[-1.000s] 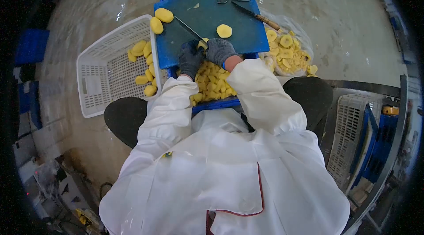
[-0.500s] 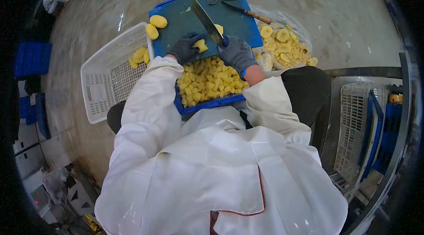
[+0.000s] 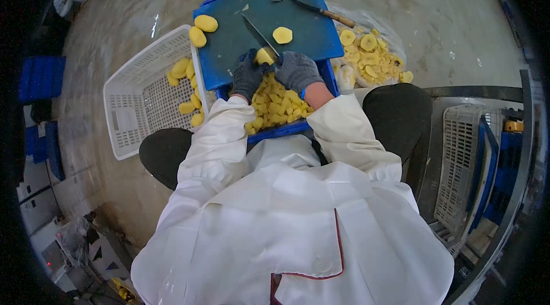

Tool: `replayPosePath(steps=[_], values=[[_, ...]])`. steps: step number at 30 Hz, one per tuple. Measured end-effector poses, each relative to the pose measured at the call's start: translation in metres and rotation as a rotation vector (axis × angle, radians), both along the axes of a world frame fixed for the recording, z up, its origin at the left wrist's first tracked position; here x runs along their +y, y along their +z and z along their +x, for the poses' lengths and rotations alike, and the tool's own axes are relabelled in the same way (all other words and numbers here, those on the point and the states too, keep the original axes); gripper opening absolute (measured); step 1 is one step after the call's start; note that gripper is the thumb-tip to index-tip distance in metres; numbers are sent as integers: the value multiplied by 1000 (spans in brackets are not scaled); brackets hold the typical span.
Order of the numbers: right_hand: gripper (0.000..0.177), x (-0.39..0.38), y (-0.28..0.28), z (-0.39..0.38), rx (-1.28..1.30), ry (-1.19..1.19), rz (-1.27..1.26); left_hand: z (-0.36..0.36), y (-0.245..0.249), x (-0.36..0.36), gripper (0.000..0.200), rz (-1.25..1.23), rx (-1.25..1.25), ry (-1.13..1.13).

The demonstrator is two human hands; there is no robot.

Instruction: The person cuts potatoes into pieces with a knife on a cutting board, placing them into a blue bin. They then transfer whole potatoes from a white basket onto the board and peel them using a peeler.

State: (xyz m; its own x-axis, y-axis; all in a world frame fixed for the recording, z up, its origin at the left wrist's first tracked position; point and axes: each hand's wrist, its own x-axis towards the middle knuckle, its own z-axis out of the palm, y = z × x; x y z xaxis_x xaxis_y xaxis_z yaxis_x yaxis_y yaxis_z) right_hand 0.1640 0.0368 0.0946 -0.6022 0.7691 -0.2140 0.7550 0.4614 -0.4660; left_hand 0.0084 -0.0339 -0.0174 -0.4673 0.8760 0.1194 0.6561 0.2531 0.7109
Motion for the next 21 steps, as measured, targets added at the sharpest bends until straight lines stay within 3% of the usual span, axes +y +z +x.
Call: replayPosePath(steps=[7, 12, 15, 21], values=[[26, -8, -39, -25, -37, 28, 144, 6, 3, -4, 56, 20, -67, 40], [28, 6, -22, -23, -103, 15, -73, -8, 8, -1, 48, -37, 0, -15], [29, 5, -9, -18, -47, -7, -78, -16, -17, -6, 40, 162, -446, 43], [27, -12, -1, -25, -66, 9, -46, -13, -30, 0, 26, 223, -227, 116]])
